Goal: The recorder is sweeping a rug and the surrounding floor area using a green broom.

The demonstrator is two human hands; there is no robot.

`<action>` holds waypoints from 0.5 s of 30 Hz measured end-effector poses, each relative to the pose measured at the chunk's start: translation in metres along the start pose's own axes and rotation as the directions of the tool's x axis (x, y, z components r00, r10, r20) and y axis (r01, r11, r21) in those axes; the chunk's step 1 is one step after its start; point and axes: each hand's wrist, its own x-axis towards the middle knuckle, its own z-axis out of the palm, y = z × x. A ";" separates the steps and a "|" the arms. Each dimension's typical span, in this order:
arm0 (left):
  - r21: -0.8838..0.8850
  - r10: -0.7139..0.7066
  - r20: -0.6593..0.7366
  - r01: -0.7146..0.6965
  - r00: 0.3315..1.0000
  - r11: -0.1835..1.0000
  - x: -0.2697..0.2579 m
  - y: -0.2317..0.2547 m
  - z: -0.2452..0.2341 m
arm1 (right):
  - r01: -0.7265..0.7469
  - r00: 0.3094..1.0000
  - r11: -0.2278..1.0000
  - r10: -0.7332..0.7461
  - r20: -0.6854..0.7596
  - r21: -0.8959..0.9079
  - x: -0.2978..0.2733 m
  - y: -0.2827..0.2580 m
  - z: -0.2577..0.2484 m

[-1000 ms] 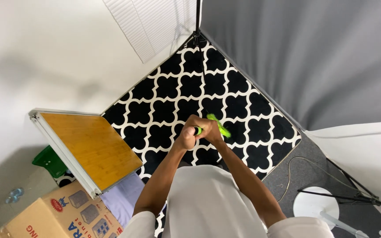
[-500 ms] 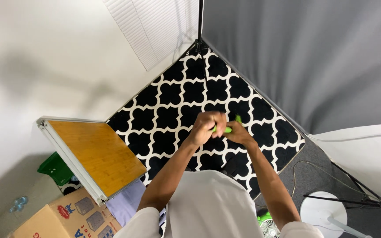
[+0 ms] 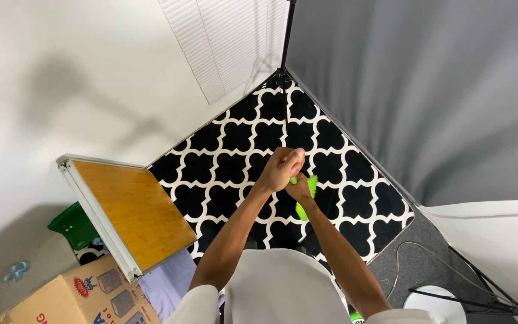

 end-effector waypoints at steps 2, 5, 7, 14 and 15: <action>0.096 0.046 0.020 -0.048 0.999 0.994 -0.002 0.001 0.001 | 0.209 0.974 0.971 -0.197 -0.111 0.112 0.003 -0.005 0.013; 0.280 0.089 0.070 -0.105 0.994 0.954 -0.003 0.041 0.023 | 0.204 0.977 0.972 -0.195 -0.083 0.120 0.011 -0.022 0.028; 0.345 0.124 0.154 -0.171 0.980 0.923 -0.001 0.051 0.048 | 0.192 0.981 0.974 -0.186 -0.062 0.120 0.013 -0.035 0.030; 0.465 0.159 0.383 -0.338 0.910 0.818 -0.013 0.077 0.115 | 0.306 0.933 0.889 -0.351 0.077 0.341 0.006 -0.076 0.030; 0.467 0.158 0.379 -0.336 0.912 0.818 -0.013 0.084 0.113 | 0.305 0.933 0.889 -0.351 0.081 0.342 -0.005 -0.081 0.019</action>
